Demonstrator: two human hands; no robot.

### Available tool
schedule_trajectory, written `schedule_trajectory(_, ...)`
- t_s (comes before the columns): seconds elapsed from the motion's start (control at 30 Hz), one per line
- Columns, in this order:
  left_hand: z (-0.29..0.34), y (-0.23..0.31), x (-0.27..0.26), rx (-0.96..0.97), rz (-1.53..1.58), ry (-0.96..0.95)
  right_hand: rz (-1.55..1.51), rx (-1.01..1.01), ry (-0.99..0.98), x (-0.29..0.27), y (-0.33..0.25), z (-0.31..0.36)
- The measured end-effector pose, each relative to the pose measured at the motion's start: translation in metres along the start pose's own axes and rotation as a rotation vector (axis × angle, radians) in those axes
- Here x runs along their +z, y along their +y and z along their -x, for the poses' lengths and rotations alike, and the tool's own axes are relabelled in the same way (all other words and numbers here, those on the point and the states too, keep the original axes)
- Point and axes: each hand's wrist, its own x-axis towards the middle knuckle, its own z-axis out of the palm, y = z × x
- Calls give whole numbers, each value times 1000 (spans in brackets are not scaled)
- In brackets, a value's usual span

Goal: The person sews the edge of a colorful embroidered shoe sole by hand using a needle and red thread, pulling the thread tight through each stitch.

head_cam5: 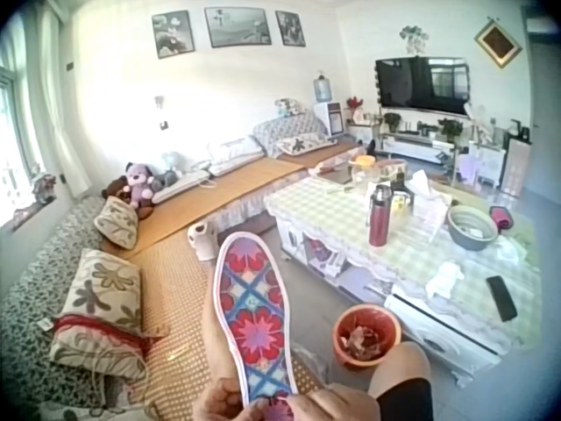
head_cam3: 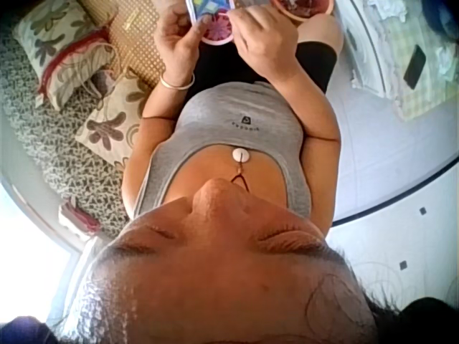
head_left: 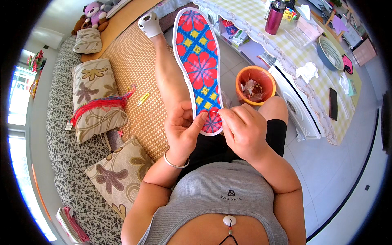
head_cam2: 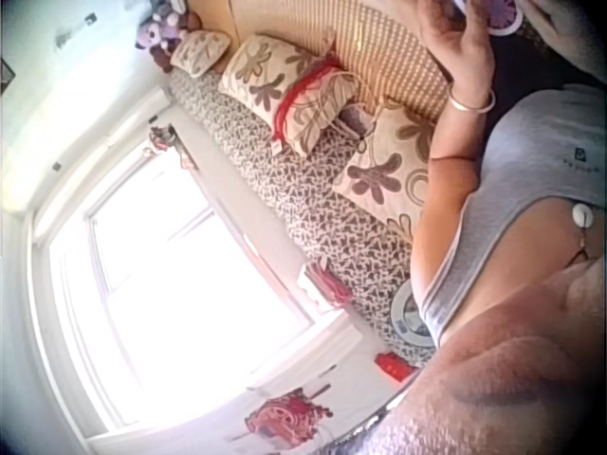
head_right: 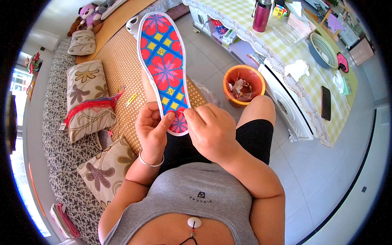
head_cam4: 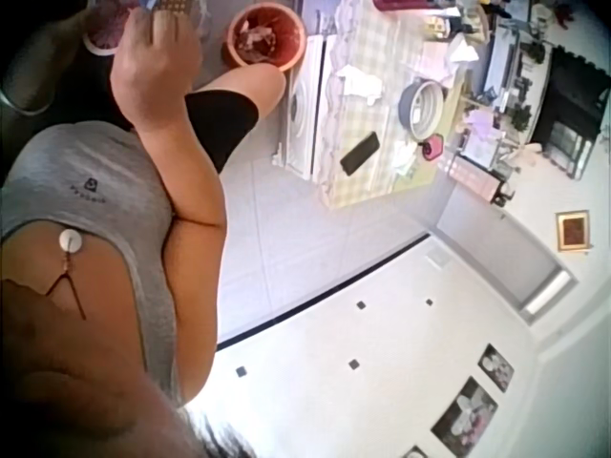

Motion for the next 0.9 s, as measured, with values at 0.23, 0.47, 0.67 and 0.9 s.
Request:
schedule_trajectory(0.23, 4, 1, -1, 50, -169, -22, 22, -28, -28, 0, -2, -1)
schedule_trajectory(0.47, 6, -13, -1, 498, -721, 55, 17, -28, -85, 5, -5, 1)
schedule_trajectory(0.67, 5, -13, -5, 488, -691, 30, -81, 32, -47, 5, -6, 3)
schedule_trajectory(0.9, 1, -1, 0, 115, 8, -21, -283, 235, 194, -7, -1, -5)
